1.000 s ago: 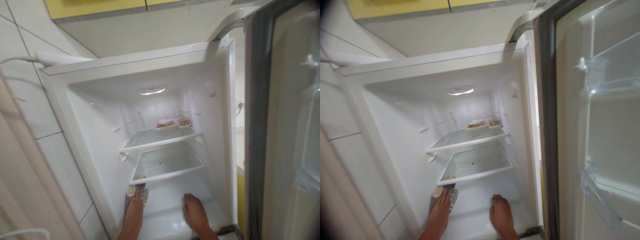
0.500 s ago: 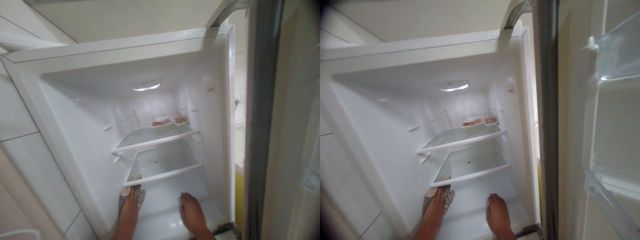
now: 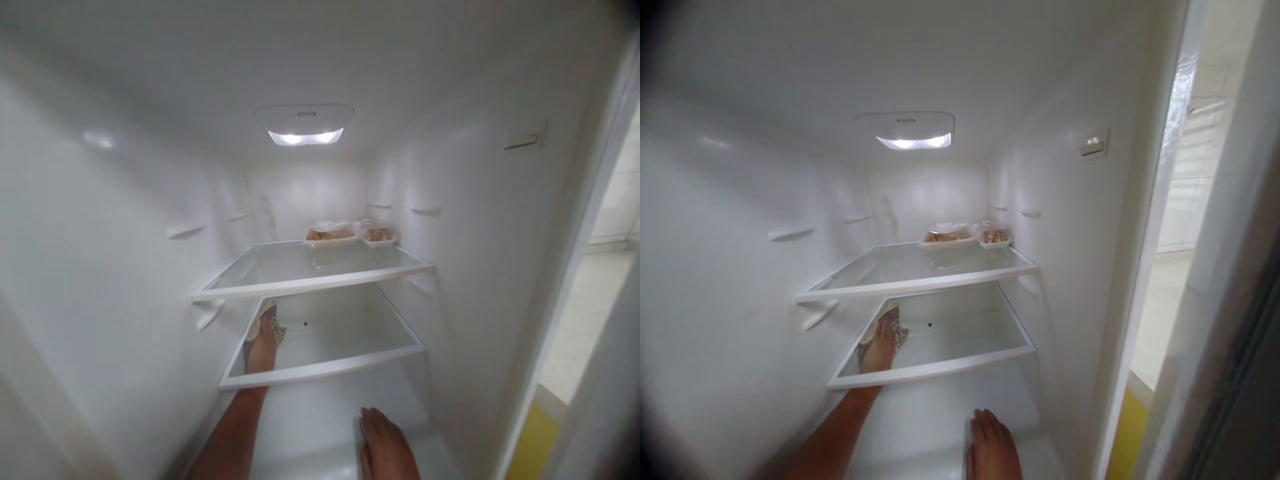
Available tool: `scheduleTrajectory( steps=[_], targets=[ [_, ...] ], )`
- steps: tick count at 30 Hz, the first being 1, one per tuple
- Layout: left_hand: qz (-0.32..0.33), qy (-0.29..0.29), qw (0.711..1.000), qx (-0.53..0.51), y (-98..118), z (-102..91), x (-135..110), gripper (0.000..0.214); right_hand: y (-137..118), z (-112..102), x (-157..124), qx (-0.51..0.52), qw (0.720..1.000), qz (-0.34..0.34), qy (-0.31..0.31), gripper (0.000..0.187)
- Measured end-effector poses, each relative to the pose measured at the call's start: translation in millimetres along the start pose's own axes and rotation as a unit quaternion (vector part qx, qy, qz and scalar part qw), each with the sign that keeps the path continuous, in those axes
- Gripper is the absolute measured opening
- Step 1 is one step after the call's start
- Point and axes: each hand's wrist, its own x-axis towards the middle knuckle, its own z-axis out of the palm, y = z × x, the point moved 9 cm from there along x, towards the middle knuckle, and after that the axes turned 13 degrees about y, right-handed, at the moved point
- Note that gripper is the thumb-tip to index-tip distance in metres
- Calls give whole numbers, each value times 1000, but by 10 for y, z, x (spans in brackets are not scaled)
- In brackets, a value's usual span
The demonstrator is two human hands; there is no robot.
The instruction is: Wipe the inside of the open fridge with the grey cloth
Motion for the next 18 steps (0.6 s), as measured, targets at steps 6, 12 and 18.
scheduleTrajectory(
  steps=[6,12,18],
  targets=[
    [20,1,1000,-1,-141,212,59,73,144,140,-17,1,999,-37,4,46],
    [2,9,1000,-12,-34,92,83,62,101,114,6,-5,1000,-2,-26,49],
    [-37,13,999,-13,192,-110,21,57,-124,-139,-2,-22,999,20,-16,54]
  ],
)
